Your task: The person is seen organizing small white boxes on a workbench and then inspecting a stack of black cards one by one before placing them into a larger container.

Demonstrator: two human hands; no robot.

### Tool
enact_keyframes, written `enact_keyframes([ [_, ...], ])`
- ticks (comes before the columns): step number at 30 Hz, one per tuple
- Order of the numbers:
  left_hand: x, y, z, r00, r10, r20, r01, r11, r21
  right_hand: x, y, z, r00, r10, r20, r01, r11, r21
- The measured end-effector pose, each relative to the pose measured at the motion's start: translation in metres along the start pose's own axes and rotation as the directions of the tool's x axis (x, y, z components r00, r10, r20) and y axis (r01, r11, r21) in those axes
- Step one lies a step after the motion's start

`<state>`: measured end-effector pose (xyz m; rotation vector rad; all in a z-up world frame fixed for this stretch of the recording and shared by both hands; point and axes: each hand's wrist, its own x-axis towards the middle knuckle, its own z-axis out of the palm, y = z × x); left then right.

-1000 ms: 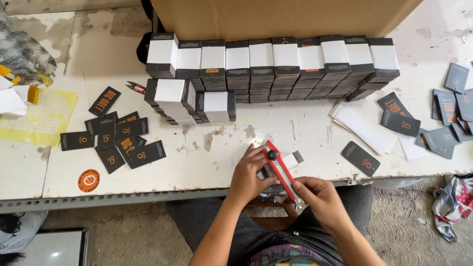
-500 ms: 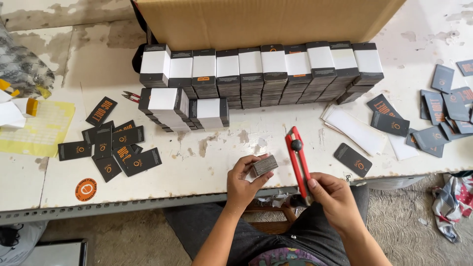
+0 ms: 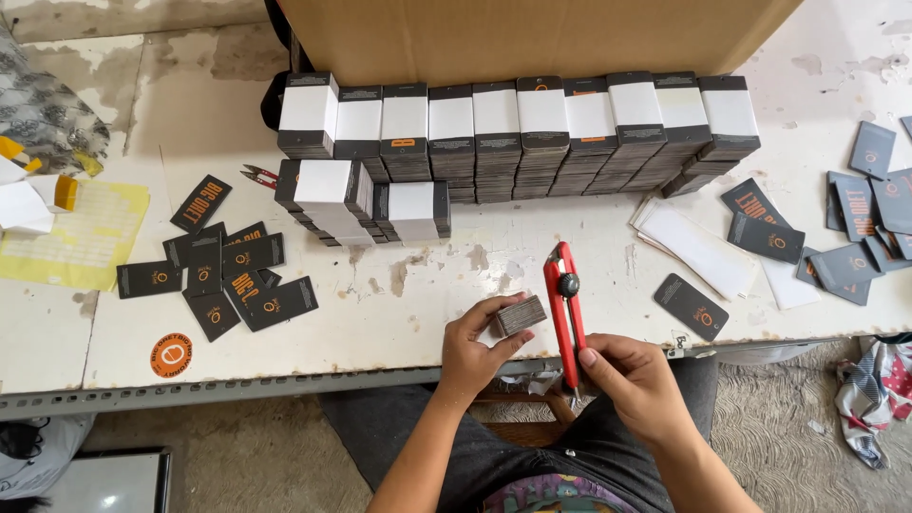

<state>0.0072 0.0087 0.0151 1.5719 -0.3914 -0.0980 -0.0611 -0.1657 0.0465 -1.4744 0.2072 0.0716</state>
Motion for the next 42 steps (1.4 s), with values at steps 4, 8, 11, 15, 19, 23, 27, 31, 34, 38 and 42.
enact_keyframes([
  [4,-0.002,-0.014,-0.001,1.0,-0.019,0.0,0.019,0.997,0.08,0.008,0.0,0.007,0.982,0.191,-0.009,-0.191,0.981,-0.032],
  [8,-0.003,-0.016,0.001,1.0,0.011,-0.006,-0.009,0.975,0.221,0.005,-0.006,0.006,0.99,0.142,-0.009,-0.142,0.99,-0.004],
  [11,0.001,0.0,0.002,0.997,0.065,-0.042,-0.05,0.952,0.301,0.001,-0.004,-0.002,0.997,0.07,-0.044,-0.073,0.994,-0.076],
  [15,0.012,0.02,-0.003,0.995,-0.095,0.017,0.068,0.816,0.574,0.004,-0.001,-0.013,0.994,-0.018,-0.111,0.005,0.993,-0.121],
  [19,0.011,-0.005,0.0,0.974,-0.203,0.1,0.032,0.56,0.828,0.007,-0.007,-0.015,0.973,0.004,-0.229,-0.066,0.962,-0.264],
  [23,0.001,-0.008,0.004,0.998,0.055,0.001,-0.037,0.667,0.744,0.011,-0.013,-0.011,0.901,-0.402,-0.163,0.127,0.604,-0.787],
  [27,-0.005,-0.014,0.005,0.99,0.106,-0.095,-0.027,0.794,0.608,0.026,-0.012,-0.003,0.682,-0.727,0.076,0.407,0.291,-0.866],
  [31,-0.001,-0.019,0.005,0.973,0.205,-0.108,-0.1,0.792,0.602,0.038,-0.001,0.011,0.617,-0.74,0.269,0.439,0.039,-0.898],
  [34,0.0,-0.007,0.005,0.967,0.227,-0.12,-0.117,0.805,0.581,0.039,0.0,0.018,0.63,-0.681,0.373,0.427,-0.098,-0.899],
  [38,-0.001,-0.014,0.005,0.966,0.232,-0.117,-0.126,0.811,0.571,0.033,-0.005,0.025,0.915,-0.346,0.205,0.272,0.156,-0.95],
  [42,0.0,-0.012,0.004,0.956,0.273,-0.102,-0.165,0.795,0.584,0.03,-0.01,0.024,0.981,-0.005,0.195,0.187,0.305,-0.934],
])
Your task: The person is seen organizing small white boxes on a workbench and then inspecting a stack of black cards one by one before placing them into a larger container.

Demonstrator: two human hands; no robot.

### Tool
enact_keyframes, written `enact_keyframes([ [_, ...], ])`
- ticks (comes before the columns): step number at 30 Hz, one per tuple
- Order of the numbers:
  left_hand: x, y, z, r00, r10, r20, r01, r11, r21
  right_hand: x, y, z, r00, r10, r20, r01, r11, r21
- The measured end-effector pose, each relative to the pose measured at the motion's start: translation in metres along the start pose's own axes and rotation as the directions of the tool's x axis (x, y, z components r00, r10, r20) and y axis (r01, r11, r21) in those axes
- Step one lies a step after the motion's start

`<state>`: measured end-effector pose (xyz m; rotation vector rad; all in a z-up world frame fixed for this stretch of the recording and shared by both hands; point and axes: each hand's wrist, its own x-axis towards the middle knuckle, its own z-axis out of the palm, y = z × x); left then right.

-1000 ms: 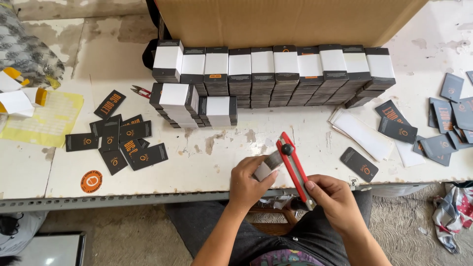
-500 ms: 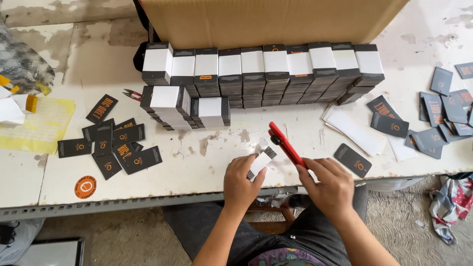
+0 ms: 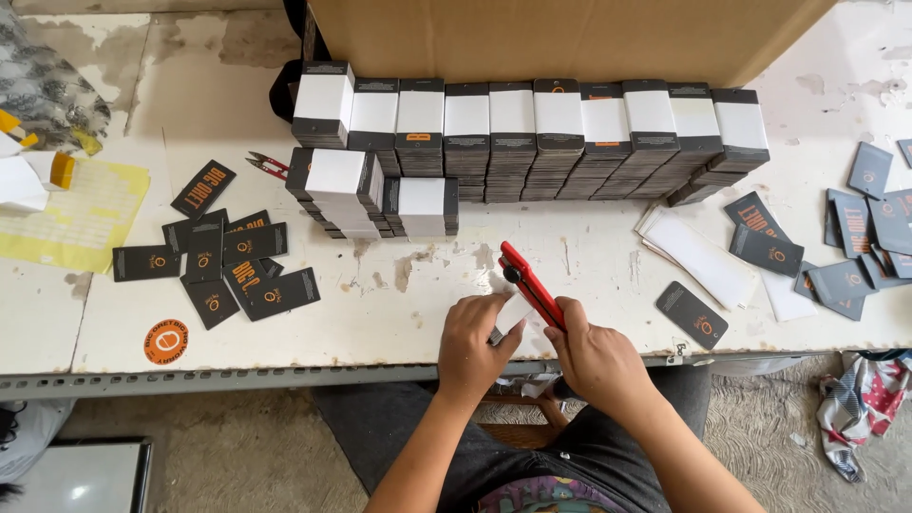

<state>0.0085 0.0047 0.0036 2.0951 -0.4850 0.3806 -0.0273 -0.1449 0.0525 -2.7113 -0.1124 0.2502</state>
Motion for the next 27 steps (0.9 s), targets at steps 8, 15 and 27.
enact_keyframes([
  [8,-0.011,-0.019,0.012,0.999,0.038,-0.017,-0.038,0.999,0.031,-0.004,0.003,-0.003,0.982,-0.038,-0.187,0.013,0.991,-0.13],
  [15,-0.007,-0.014,0.007,0.997,0.068,-0.042,-0.066,0.997,0.036,-0.003,0.002,0.001,0.978,-0.031,-0.207,-0.008,0.983,-0.183],
  [27,-0.006,-0.01,0.002,0.998,-0.062,0.003,0.062,0.997,-0.047,0.0,-0.001,0.004,0.989,0.009,-0.151,-0.045,0.97,-0.239],
])
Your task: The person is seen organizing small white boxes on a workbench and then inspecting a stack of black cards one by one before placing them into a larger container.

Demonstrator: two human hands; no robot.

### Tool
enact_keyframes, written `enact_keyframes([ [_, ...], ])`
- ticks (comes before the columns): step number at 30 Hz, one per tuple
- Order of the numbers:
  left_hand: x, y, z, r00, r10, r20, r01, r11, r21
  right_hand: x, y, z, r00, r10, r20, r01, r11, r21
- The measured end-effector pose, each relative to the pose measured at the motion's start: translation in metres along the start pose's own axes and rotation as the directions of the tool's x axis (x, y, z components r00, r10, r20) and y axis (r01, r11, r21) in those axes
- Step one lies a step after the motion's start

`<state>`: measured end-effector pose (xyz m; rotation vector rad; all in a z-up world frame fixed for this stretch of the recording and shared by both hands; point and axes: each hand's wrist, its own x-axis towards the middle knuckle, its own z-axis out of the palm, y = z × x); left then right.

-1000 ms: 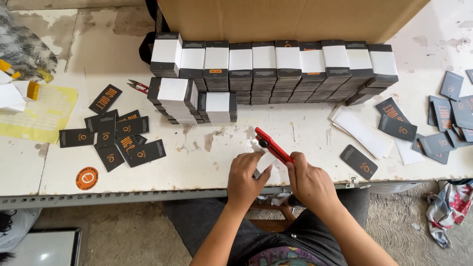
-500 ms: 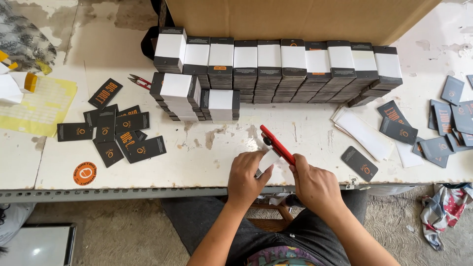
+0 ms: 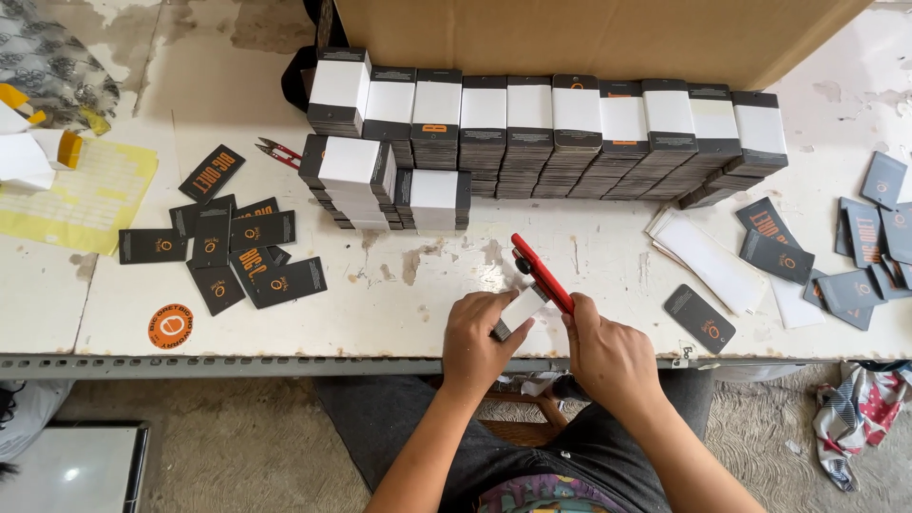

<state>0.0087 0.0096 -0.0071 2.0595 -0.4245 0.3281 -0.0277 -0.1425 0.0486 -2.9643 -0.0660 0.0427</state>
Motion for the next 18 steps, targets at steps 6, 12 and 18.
enact_keyframes([
  [6,-0.01,0.01,-0.013,0.996,-0.004,-0.094,0.025,0.975,0.219,-0.011,0.003,0.012,0.999,-0.034,-0.027,0.036,0.995,0.089],
  [12,-0.013,0.002,-0.018,0.999,-0.036,-0.018,0.039,0.982,0.186,-0.023,-0.02,0.021,0.987,-0.155,0.03,0.149,0.979,0.142],
  [18,-0.014,-0.001,-0.016,0.997,0.025,-0.072,-0.009,0.977,0.212,-0.021,-0.008,0.032,0.994,-0.094,-0.057,0.099,0.99,0.098],
])
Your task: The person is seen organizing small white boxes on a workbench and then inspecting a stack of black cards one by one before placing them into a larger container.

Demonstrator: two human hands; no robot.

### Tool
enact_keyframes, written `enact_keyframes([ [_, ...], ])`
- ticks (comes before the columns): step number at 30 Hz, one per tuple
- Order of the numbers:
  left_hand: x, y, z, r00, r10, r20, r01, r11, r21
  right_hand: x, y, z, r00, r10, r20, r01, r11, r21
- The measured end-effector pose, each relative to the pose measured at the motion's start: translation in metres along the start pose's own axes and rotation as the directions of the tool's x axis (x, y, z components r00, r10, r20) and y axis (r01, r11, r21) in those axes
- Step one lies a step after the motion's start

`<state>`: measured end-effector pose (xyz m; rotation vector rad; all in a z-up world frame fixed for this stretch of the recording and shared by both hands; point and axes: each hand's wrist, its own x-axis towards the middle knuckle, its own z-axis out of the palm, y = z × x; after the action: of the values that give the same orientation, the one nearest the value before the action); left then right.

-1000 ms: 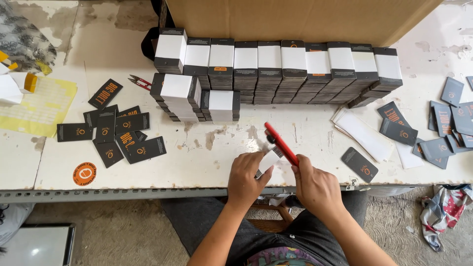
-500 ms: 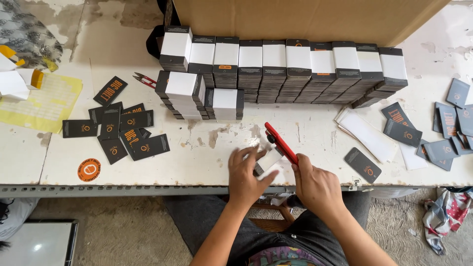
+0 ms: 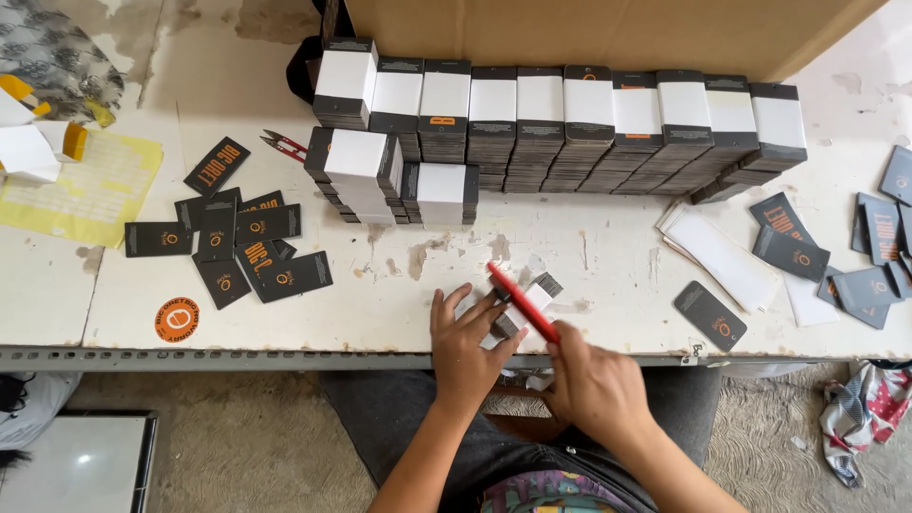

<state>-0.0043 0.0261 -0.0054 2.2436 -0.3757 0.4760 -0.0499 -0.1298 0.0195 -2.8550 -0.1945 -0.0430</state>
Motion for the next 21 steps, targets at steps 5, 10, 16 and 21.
enact_keyframes([
  [5,-0.001,0.001,0.001,1.0,0.004,0.0,-0.004,1.0,0.021,0.008,0.013,-0.012,0.991,0.084,-0.105,-0.086,0.996,-0.022],
  [10,-0.001,-0.001,0.003,1.0,0.005,-0.023,-0.004,0.998,0.067,0.023,0.04,-0.011,0.972,0.211,-0.105,-0.216,0.976,-0.037],
  [16,-0.008,-0.008,0.011,0.995,0.084,-0.052,-0.085,0.996,-0.012,0.022,0.053,-0.008,0.96,0.251,-0.123,-0.267,0.952,-0.146],
  [21,-0.013,-0.012,0.009,0.996,0.057,-0.069,-0.078,0.928,-0.364,0.017,0.053,-0.003,0.917,-0.058,-0.394,-0.073,0.948,-0.309],
])
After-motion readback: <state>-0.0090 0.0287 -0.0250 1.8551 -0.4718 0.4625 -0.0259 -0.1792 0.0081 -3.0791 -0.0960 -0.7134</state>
